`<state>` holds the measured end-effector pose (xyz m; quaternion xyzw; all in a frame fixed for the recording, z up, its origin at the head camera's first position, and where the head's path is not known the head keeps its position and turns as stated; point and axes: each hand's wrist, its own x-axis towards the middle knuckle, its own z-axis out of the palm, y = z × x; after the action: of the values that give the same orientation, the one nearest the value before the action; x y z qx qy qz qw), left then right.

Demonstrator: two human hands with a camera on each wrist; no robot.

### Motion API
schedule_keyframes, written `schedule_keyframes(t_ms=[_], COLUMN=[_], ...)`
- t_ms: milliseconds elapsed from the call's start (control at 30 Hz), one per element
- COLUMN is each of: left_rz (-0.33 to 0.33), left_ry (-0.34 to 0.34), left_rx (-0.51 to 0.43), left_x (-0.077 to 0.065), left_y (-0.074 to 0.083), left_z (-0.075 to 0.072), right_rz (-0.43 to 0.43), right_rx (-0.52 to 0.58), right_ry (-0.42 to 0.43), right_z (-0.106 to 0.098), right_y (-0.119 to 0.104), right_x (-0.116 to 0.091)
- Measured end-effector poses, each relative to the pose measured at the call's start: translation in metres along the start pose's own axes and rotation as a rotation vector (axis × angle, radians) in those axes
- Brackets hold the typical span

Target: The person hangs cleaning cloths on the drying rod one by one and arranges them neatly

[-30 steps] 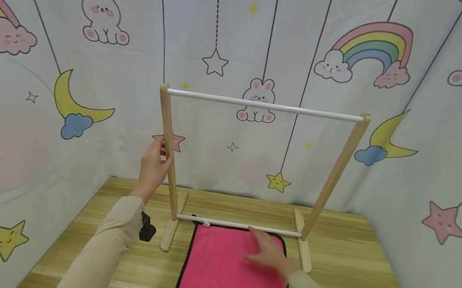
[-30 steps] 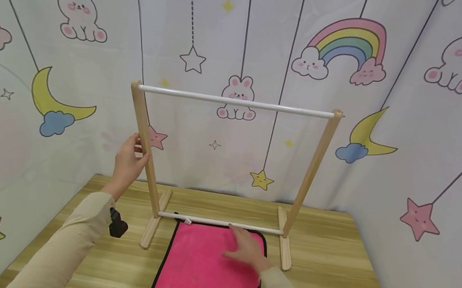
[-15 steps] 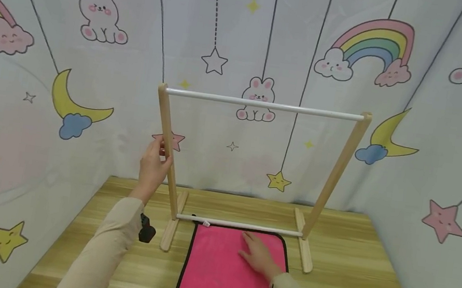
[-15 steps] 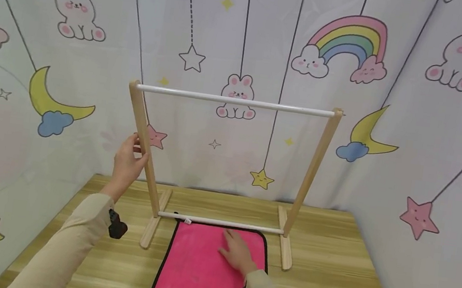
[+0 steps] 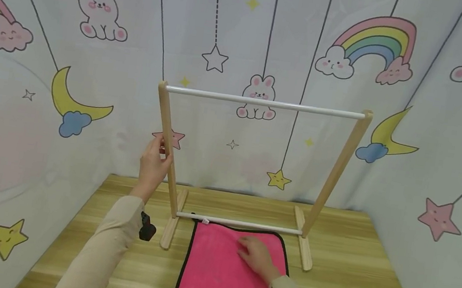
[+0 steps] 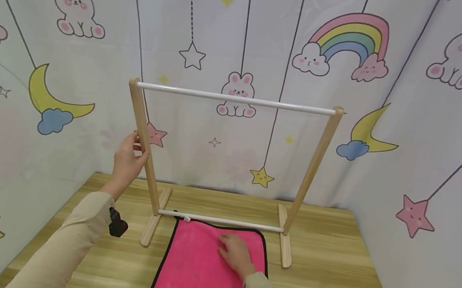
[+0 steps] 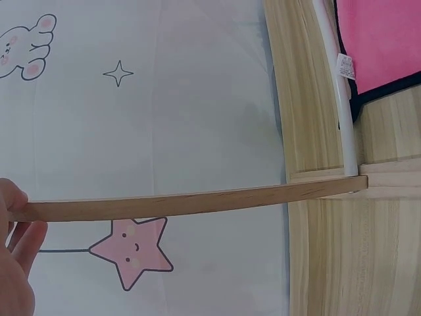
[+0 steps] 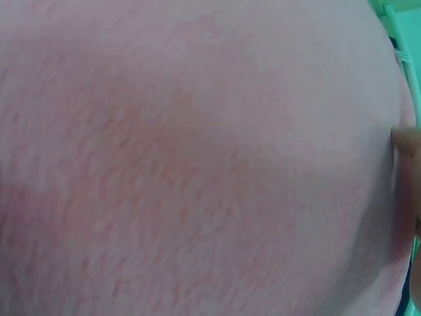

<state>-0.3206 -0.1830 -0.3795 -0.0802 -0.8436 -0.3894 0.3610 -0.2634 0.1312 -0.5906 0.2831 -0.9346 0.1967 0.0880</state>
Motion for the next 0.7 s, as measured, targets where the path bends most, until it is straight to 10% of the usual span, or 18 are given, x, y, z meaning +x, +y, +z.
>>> schedule_keyframes(t_ms=[333, 700], left_rz=[-0.004, 0.003], left_ry=[0.007, 0.011], left_rx=[0.001, 0.008], left_x=[-0.0004, -0.0008], left_y=[0.0027, 0.0009], left_z=[-0.0012, 0.0011], right_rz=[-0.205, 0.019], right_rx=[-0.081, 0.145], right_ry=[0.058, 0.036], right_z=[0.0003, 0.0052], right_y=[-0.0053, -0.0051], right_x=[-0.0012, 0.0046])
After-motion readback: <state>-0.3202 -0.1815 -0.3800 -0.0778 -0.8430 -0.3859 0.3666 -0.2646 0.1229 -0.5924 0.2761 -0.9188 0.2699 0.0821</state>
